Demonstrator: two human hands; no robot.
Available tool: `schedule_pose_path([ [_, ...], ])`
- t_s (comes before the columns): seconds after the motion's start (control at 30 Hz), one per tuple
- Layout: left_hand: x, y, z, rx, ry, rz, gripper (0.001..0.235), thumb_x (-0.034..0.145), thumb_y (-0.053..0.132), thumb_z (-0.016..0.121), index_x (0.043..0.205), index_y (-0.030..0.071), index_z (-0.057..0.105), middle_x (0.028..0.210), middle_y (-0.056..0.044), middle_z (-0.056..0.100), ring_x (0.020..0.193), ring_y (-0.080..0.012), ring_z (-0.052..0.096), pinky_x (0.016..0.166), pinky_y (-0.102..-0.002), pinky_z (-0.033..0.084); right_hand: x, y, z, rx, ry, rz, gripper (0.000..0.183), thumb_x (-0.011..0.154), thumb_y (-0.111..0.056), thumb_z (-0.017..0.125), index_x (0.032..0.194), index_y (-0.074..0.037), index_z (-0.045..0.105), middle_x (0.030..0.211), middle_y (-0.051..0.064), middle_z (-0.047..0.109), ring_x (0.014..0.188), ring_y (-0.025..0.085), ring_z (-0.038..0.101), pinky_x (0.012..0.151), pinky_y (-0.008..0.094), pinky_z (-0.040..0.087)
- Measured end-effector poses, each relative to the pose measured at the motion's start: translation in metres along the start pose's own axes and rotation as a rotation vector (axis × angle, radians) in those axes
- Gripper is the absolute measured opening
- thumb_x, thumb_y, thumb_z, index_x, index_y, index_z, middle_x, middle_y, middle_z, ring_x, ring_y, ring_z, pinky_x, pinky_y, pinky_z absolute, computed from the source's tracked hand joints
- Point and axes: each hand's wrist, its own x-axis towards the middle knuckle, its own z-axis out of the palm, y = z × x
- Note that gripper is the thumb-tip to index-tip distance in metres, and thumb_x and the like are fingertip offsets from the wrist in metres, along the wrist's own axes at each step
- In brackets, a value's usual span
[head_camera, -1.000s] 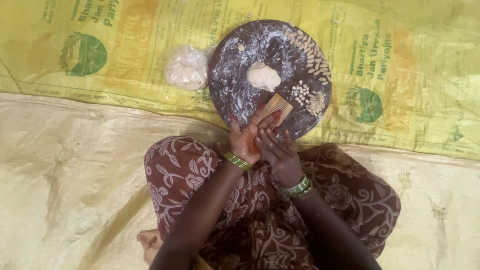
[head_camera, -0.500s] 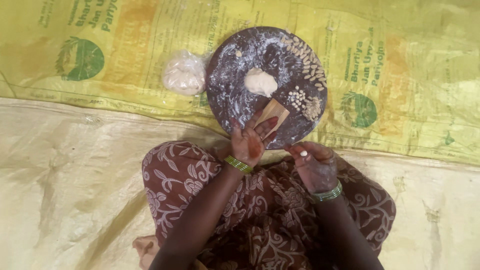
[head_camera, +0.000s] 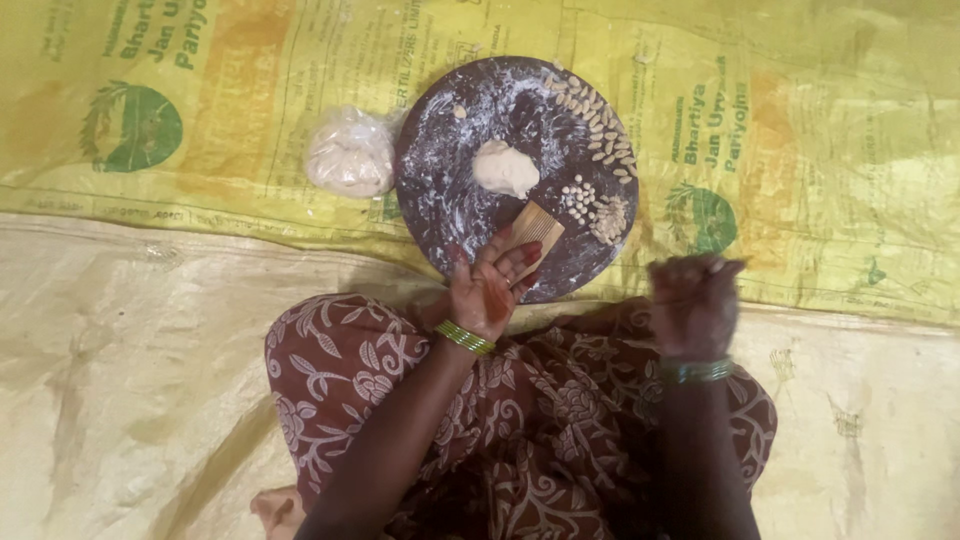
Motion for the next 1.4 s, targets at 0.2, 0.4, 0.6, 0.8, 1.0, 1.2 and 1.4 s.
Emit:
schedule_pose_path([
  [0.2, 0.005, 0.000, -0.001, 0.016, 0.115, -0.048, 0.100, 0.088, 0.087, 0.030, 0.154, 0.012, 0.042, 0.138, -0.021, 0.060, 0.127, -0.0309, 0.055, 0.107, -0.046, 0.042, 0.059, -0.017, -0.046, -0.921, 0.330, 0.005, 0.018, 0.098, -0.003, 0.064, 0.110, -0.008, 0.076, 0.105, 0.010, 0.079, 0.090, 0.015, 0.077, 0.081, 0.030, 0.063],
  [0.4, 0.014, -0.004, -0.007, 0.141, 0.197, -0.074, 0.096, 0.093, 0.083, 0.027, 0.150, 0.009, 0.044, 0.124, -0.016, 0.068, 0.118, -0.0285, 0.060, 0.101, -0.045, 0.044, 0.131, 0.061, -0.136, -1.576, 0.147, 0.028, 0.012, 0.087, -0.010, 0.083, 0.098, -0.007, 0.078, 0.094, 0.010, 0.079, 0.081, 0.018, 0.075, 0.073, 0.032, 0.061],
  [0.6, 0.016, -0.013, -0.008, 0.243, 0.178, -0.090, 0.091, 0.093, 0.081, 0.023, 0.146, 0.012, 0.047, 0.115, -0.013, 0.072, 0.107, -0.0255, 0.063, 0.094, -0.041, 0.044, 0.148, 0.099, -0.165, -1.967, -0.045, -0.224, 0.025, 0.079, -0.002, 0.079, 0.095, -0.021, 0.083, 0.089, 0.008, 0.077, 0.076, 0.028, 0.068, 0.070, 0.041, 0.057],
  [0.8, 0.036, -0.044, -0.048, 0.295, 0.415, -0.064, 0.080, 0.099, 0.072, 0.021, 0.134, 0.010, 0.057, 0.100, -0.009, 0.073, 0.093, -0.0200, 0.067, 0.083, -0.037, 0.048, 0.143, 0.114, -0.137, -2.026, -0.126, -0.435, 0.024, 0.073, -0.008, 0.081, 0.093, -0.021, 0.082, 0.099, 0.001, 0.076, 0.100, 0.028, 0.063, 0.087, 0.046, 0.051],
  [1.0, 0.046, -0.074, -0.100, 0.280, 0.654, -0.036, 0.067, 0.107, 0.061, 0.025, 0.118, 0.007, 0.064, 0.081, -0.006, 0.072, 0.072, -0.0159, 0.062, 0.068, -0.033, 0.045, 0.107, 0.186, -0.098, -2.026, -0.058, -0.249, 0.012, 0.081, -0.028, 0.084, 0.092, -0.021, 0.082, 0.101, -0.001, 0.075, 0.107, 0.026, 0.061, 0.090, 0.050, 0.043],
  [1.2, 0.041, -0.067, -0.088, 0.280, 0.610, 0.018, 0.068, 0.108, 0.059, 0.025, 0.118, 0.005, 0.064, 0.077, -0.006, 0.069, 0.071, -0.0158, 0.061, 0.067, -0.033, 0.044, 0.110, 0.221, -0.059, -2.266, 0.186, -0.116, 0.036, 0.072, -0.045, 0.084, 0.092, -0.015, 0.081, 0.110, 0.001, 0.072, 0.115, 0.030, 0.053, 0.097, 0.053, 0.040],
  [1.4, 0.036, -0.056, -0.069, 0.374, 0.597, 0.003, 0.071, 0.105, 0.062, 0.020, 0.118, 0.007, 0.064, 0.081, -0.004, 0.071, 0.080, -0.0165, 0.066, 0.073, -0.034, 0.045, 0.104, 0.223, -0.053, -2.292, 0.113, -0.182, 0.022, 0.086, -0.035, 0.076, 0.091, -0.014, 0.080, 0.113, 0.000, 0.072, 0.118, 0.026, 0.055, 0.097, 0.048, 0.039],
])
